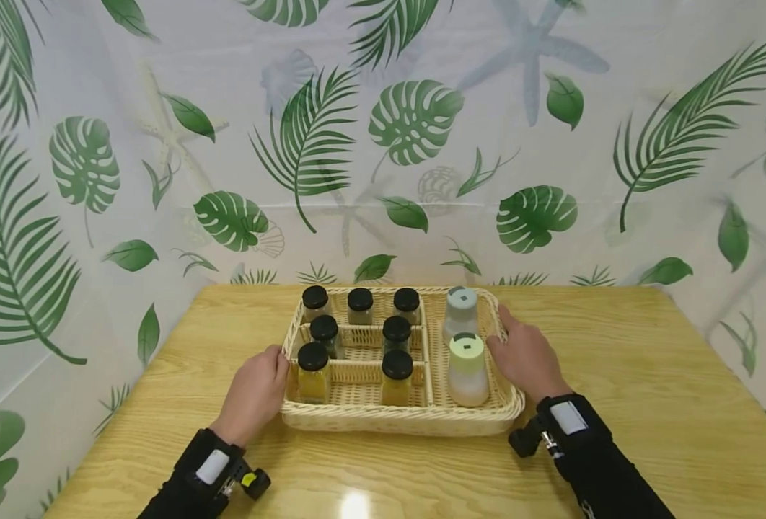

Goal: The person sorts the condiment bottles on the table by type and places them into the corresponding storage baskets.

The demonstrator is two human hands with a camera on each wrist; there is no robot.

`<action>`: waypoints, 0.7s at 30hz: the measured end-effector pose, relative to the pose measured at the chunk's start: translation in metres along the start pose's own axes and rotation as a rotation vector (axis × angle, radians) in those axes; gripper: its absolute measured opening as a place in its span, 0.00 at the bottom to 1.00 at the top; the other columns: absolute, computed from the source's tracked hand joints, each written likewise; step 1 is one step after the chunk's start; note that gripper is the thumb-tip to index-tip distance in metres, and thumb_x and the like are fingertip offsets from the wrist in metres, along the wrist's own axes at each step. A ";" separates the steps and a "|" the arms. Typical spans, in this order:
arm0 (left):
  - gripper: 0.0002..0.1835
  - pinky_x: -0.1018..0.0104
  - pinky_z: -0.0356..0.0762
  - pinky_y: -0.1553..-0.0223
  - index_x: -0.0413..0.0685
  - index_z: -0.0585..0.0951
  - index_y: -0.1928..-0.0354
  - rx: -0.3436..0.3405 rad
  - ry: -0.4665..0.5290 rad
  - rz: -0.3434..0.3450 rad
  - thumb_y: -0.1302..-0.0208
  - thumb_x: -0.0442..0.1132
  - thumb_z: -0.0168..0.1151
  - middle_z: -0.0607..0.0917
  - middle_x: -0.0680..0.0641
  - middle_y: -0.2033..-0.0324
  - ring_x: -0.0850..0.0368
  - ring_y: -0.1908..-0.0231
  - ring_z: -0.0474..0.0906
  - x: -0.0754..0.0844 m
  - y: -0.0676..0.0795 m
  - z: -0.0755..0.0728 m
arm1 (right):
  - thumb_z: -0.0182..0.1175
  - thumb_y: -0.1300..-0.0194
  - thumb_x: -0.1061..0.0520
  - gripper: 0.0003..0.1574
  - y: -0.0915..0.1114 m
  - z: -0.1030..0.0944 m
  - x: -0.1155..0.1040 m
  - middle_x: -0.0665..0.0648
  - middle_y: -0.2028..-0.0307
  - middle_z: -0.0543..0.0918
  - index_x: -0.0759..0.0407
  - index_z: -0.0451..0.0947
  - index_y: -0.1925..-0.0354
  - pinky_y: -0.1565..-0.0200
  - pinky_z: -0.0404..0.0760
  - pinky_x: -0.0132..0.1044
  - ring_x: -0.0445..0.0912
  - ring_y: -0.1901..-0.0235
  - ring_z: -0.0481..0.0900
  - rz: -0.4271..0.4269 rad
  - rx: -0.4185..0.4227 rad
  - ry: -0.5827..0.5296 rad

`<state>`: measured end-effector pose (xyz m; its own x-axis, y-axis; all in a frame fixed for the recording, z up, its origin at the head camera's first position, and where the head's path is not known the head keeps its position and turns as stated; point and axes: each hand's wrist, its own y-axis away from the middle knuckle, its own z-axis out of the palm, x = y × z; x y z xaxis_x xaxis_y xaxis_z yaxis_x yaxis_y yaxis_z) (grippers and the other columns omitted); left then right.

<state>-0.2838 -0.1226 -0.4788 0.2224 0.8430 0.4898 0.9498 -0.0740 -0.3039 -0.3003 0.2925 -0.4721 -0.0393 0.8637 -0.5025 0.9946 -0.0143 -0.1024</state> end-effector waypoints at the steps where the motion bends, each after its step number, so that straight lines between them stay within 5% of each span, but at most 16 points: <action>1: 0.17 0.64 0.66 0.79 0.41 0.77 0.67 -0.003 0.000 0.000 0.21 0.39 0.43 0.71 0.49 0.81 0.55 0.81 0.69 0.000 -0.002 0.000 | 0.48 0.23 0.51 0.43 -0.001 0.000 0.000 0.77 0.29 0.61 0.68 0.45 0.22 0.56 0.74 0.49 0.61 0.46 0.76 0.000 -0.002 0.002; 5: 0.17 0.63 0.67 0.78 0.38 0.77 0.65 -0.006 -0.010 0.005 0.21 0.39 0.42 0.72 0.48 0.81 0.55 0.80 0.70 -0.001 -0.008 0.002 | 0.47 0.23 0.51 0.43 -0.008 0.000 0.000 0.78 0.31 0.64 0.68 0.45 0.22 0.65 0.73 0.46 0.59 0.53 0.77 0.002 -0.006 0.011; 12: 0.18 0.62 0.67 0.78 0.38 0.77 0.65 0.000 -0.007 0.002 0.21 0.39 0.42 0.72 0.48 0.81 0.54 0.80 0.70 0.003 -0.019 0.006 | 0.47 0.23 0.51 0.43 -0.020 -0.004 0.004 0.77 0.28 0.59 0.68 0.44 0.22 0.49 0.76 0.56 0.67 0.36 0.71 0.008 -0.009 0.018; 17: 0.18 0.62 0.67 0.79 0.39 0.77 0.66 -0.010 -0.009 -0.006 0.21 0.39 0.41 0.72 0.48 0.81 0.54 0.80 0.70 0.005 -0.027 0.008 | 0.47 0.23 0.51 0.43 -0.030 -0.004 0.006 0.76 0.28 0.59 0.68 0.44 0.22 0.50 0.74 0.55 0.68 0.34 0.69 0.009 -0.010 0.022; 21: 0.17 0.63 0.67 0.78 0.38 0.77 0.64 -0.022 -0.021 -0.038 0.21 0.40 0.42 0.73 0.47 0.80 0.54 0.79 0.71 0.004 -0.032 0.007 | 0.47 0.23 0.50 0.43 -0.038 -0.001 0.007 0.76 0.29 0.61 0.67 0.44 0.22 0.57 0.73 0.49 0.64 0.42 0.75 0.001 -0.011 0.028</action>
<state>-0.3151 -0.1127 -0.4731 0.1814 0.8562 0.4838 0.9622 -0.0530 -0.2670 -0.3379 0.2993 -0.4706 -0.0360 0.8773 -0.4785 0.9957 -0.0094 -0.0923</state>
